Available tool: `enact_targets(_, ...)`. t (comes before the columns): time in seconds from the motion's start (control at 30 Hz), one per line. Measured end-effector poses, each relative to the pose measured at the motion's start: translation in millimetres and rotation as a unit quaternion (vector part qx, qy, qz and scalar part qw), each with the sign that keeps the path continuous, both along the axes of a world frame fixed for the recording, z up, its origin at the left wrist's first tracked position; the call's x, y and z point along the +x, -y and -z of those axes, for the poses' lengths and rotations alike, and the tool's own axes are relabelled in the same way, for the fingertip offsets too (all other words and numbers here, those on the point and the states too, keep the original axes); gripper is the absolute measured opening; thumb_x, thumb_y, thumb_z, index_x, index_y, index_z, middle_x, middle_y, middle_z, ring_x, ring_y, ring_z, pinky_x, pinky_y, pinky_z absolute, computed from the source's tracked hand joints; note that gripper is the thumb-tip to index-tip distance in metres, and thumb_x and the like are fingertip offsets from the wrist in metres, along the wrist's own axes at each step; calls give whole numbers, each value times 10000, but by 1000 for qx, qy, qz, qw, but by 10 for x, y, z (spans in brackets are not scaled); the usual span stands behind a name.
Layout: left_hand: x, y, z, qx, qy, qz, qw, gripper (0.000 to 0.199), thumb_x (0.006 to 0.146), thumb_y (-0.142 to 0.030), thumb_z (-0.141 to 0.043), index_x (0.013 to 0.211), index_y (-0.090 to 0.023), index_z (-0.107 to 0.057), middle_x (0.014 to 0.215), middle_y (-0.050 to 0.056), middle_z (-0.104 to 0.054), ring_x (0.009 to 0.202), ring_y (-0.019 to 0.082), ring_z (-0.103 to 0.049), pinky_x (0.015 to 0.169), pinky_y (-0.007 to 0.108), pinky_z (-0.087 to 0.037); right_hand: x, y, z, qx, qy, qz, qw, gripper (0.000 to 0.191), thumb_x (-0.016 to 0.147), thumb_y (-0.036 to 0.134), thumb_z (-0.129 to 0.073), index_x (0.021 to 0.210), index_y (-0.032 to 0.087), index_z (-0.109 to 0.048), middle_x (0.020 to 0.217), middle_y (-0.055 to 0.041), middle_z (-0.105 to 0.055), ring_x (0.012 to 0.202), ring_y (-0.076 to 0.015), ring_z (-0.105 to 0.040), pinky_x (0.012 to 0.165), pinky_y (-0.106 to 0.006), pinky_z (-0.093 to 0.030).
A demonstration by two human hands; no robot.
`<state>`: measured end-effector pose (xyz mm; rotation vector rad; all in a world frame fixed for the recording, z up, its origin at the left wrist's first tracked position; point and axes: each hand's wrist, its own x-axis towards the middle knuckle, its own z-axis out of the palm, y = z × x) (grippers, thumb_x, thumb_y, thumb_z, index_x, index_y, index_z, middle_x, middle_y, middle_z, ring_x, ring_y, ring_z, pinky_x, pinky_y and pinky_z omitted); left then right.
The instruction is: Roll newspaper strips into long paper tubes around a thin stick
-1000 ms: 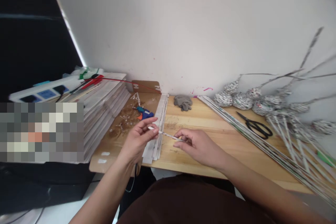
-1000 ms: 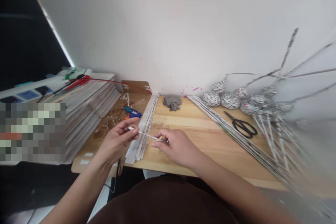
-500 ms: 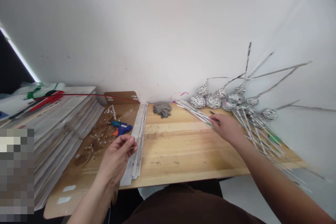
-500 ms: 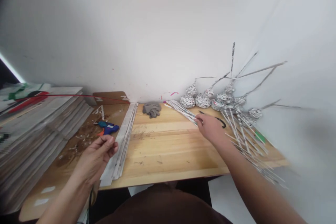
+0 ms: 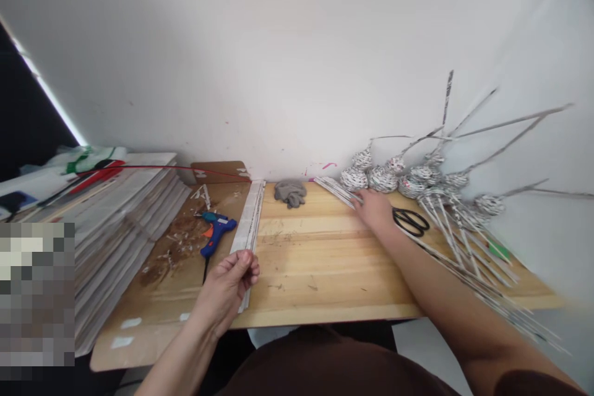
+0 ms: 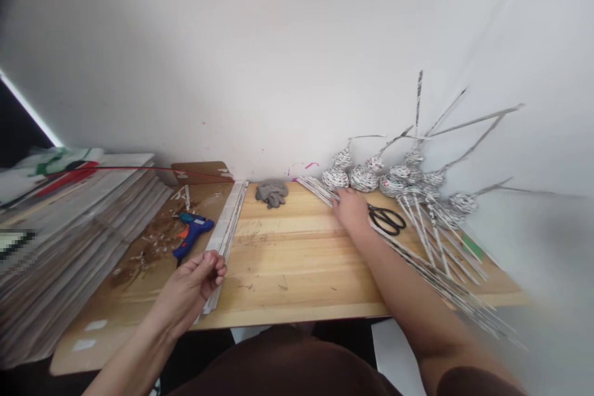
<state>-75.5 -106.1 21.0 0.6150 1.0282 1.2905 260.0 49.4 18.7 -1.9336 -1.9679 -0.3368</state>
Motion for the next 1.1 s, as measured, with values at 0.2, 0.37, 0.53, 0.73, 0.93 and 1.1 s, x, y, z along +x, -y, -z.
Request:
enact_targets(0.2,121,-69,-13,-21,41,14,999,222,714,-301,-707,720,-112,-592,667,7,-546,577,58,-511,536,149,-460,-584,277,-121,-45,-179,-237,954,202,836,310,-530,870,178,-679,834,-55,-693,762,-172,-603,714,-266,-418)
enact_targets(0.37,141,-81,-13,-46,52,-4,998,198,702,-258,-721,798,-103,-645,720,28,-599,619,63,-559,591,155,-487,-1260,607,-162,-163,-292,-376,864,155,821,266,-557,826,197,-695,773,-9,-695,632,-114,-579,614,-224,-411)
enact_targets(0.53,33,154,-26,-40,-34,40,998,201,660,-228,-754,797,-107,-671,709,25,-623,627,64,-557,627,169,-462,-1502,656,10,-176,-272,-421,847,127,811,246,-585,817,191,-698,794,-25,-691,689,-128,-583,646,-241,-408)
enact_targets(0.73,-90,579,70,-14,-228,108,968,185,624,-243,-765,705,-131,-644,648,-2,-613,613,83,-518,607,205,-402,-1452,623,208,-123,-268,-426,855,110,814,217,-582,814,195,-689,766,-26,-673,733,-144,-573,712,-271,-417)
enact_targets(0.93,-76,780,233,9,-346,133,929,163,641,-247,-725,701,-148,-610,668,-4,-613,632,113,-538,601,230,-407,-1437,627,239,-133,-292,-418,850,118,815,242,-578,809,203,-689,769,-26,-668,719,-140,-579,689,-268,-426)
enact_targets(1.1,-14,808,244,23,-422,149,894,76,673,-208,-671,742,-174,-673,725,11,-678,695,142,-606,657,240,-453,-1439,633,244,-140,-300,-400,855,121,810,243,-576,804,199,-688,759,-25,-665,705,-141,-579,674,-264,-424)
